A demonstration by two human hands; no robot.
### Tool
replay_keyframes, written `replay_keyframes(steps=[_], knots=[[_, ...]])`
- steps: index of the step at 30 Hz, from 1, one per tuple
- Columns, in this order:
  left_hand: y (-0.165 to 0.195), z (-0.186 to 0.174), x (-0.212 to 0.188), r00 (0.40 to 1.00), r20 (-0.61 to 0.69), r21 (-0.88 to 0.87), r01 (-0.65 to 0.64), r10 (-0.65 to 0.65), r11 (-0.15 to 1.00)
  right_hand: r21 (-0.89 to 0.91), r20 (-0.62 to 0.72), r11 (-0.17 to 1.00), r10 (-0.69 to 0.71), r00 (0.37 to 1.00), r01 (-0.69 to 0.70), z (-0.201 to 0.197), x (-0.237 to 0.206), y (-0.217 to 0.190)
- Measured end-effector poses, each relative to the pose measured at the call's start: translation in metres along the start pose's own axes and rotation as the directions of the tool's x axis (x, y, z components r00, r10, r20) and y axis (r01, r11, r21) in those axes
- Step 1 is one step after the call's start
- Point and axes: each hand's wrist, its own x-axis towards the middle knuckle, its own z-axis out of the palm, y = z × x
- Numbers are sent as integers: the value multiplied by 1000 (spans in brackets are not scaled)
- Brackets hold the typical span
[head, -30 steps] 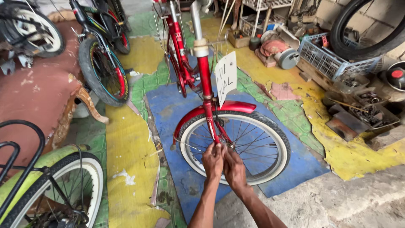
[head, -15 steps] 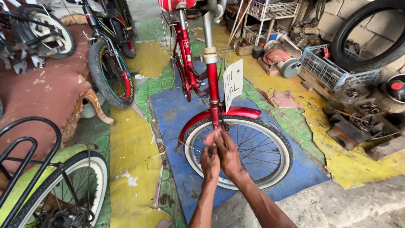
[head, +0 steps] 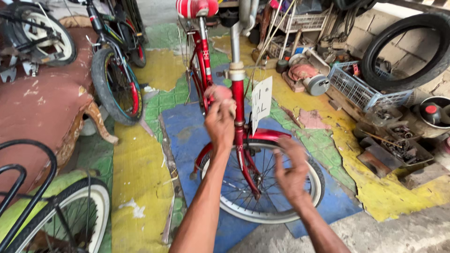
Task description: The person wipes down a red bicycle with a pink cloth, cleaning the front wheel, spokes, fender, and frame, then moves around the bike to wipe the seat, rear rack, and lower frame areas.
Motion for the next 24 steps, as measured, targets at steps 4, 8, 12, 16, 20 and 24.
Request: replay_keyframes(steps=[4,8,12,16,20,24], knots=[[-12,19,6,988,54,366,114,-143,924,-282,58,929,264,963,-238,-34,13,74],[-45,11,-21,911,159,345,-412,380,843,-415,194,740,641,743,-530,-45,1,118],[-62,4,-41,913,174,474,-405,368,782,-436,269,720,676,686,-539,-48,-1,128],[-58,18,-23,886,149,406,-460,439,789,-415,314,698,712,628,-584,-58,7,121],[-45,26,-9,909,110,394,-411,402,822,-406,362,671,742,565,-621,-70,11,113],[-17,9,6,909,120,258,-418,400,871,-366,395,612,785,478,-701,-78,10,111]])
